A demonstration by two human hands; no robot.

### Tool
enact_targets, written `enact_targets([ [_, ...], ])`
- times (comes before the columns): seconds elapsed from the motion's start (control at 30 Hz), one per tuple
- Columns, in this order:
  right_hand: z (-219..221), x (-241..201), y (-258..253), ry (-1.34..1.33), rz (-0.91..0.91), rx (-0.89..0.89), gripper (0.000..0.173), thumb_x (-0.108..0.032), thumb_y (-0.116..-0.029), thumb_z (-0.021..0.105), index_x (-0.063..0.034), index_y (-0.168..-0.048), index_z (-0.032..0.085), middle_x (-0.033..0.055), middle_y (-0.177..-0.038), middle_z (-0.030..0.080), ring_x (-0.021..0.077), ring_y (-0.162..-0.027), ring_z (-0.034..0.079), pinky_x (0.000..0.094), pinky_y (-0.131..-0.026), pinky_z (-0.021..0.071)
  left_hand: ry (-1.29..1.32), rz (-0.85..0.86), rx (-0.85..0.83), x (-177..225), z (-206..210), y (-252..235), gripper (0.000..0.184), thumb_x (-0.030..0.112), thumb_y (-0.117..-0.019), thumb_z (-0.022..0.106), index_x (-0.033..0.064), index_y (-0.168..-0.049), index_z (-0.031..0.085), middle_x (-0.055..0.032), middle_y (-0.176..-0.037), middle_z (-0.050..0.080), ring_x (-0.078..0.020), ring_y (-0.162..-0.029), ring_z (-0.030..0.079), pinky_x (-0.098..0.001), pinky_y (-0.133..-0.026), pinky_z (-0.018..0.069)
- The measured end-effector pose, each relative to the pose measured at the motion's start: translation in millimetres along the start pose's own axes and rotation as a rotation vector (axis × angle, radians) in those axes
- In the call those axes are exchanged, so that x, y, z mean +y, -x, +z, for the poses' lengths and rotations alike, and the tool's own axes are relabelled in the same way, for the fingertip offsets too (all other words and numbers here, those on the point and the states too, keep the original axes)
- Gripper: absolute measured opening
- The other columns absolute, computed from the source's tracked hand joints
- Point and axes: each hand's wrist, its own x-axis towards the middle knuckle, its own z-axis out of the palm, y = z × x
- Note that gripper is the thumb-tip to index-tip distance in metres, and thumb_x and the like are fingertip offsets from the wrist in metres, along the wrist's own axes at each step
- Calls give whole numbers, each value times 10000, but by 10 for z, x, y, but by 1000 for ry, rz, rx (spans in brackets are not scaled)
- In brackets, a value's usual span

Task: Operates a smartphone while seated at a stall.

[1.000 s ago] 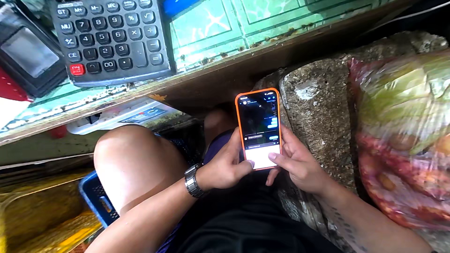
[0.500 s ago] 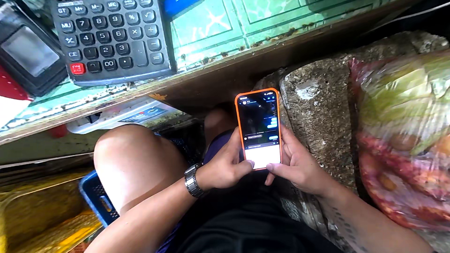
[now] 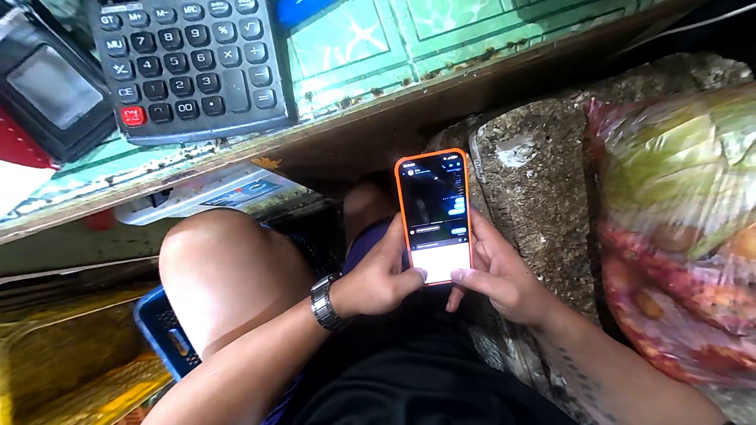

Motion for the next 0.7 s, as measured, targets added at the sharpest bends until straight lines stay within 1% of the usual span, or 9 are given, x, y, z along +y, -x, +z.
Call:
enact_targets([
  [0.17,1,8,2,15,-6,5,811,68,-919,507,-187,-1608,164,161,-1331,610,303,-966,740,402,-565,660,-2,6,4,2,1,1,706,45,-904,582,101,-1531,262,-85,-1294,640,-160,-1113,688,-341,-891,619],
  [0.3,12,-4,4,34,10,33,812,82,-934,496,-190,-1621,159,155,-1325,620,298,-941,747,400,-551,658,-4,20,-2,-8,2,1,707,44,-908,578,89,-1533,252,-91,-1293,639,-164,-1105,692,-345,-890,623],
  [0.37,-3,-2,3,6,-2,9,762,44,-937,438,-181,-1614,169,151,-1325,619,286,-966,742,399,-557,655,-3,23,-2,-9,2,0,717,48,-907,581,89,-1540,245,-91,-1293,639,-163,-1109,691,-343,-893,622],
  [0.4,-10,4,0,-12,-11,-1,716,19,-942,398,-174,-1600,193,148,-1329,615,280,-978,737,398,-555,651,-1,24,-2,-9,2,1,724,49,-906,584,91,-1544,243,-90,-1297,637,-163,-1114,688,-343,-896,621],
  [0.47,-9,12,-6,-44,-21,-2,633,6,-990,340,-168,-1588,227,160,-1319,617,289,-983,735,401,-548,647,2,24,-1,-10,3,4,716,49,-906,586,96,-1536,250,-91,-1287,641,-167,-1104,693,-346,-887,624],
  [0.5,-6,12,-7,-46,-22,2,624,9,-1002,333,-171,-1590,227,162,-1315,619,290,-983,736,399,-548,647,3,23,0,-9,4,4,713,49,-906,586,100,-1534,253,-91,-1283,645,-167,-1105,694,-348,-890,624],
  [0.57,3,7,1,-30,-16,8,670,24,-983,377,-176,-1599,203,156,-1318,618,282,-983,737,392,-557,650,0,27,2,-7,7,6,713,48,-901,584,101,-1533,258,-91,-1284,645,-167,-1119,689,-351,-909,618],
  [0.63,23,-2,9,4,-3,24,776,63,-946,487,-186,-1610,171,158,-1316,622,295,-968,742,401,-568,661,5,40,-1,-3,6,7,713,41,-903,581,89,-1535,252,-94,-1292,641,-166,-1141,679,-352,-937,606],
  [0.7,35,-6,11,18,-1,38,815,88,-932,533,-188,-1608,173,162,-1313,626,302,-957,745,402,-567,662,5,46,-3,-4,4,5,722,43,-902,582,85,-1540,247,-96,-1305,636,-165,-1160,671,-357,-961,598],
])
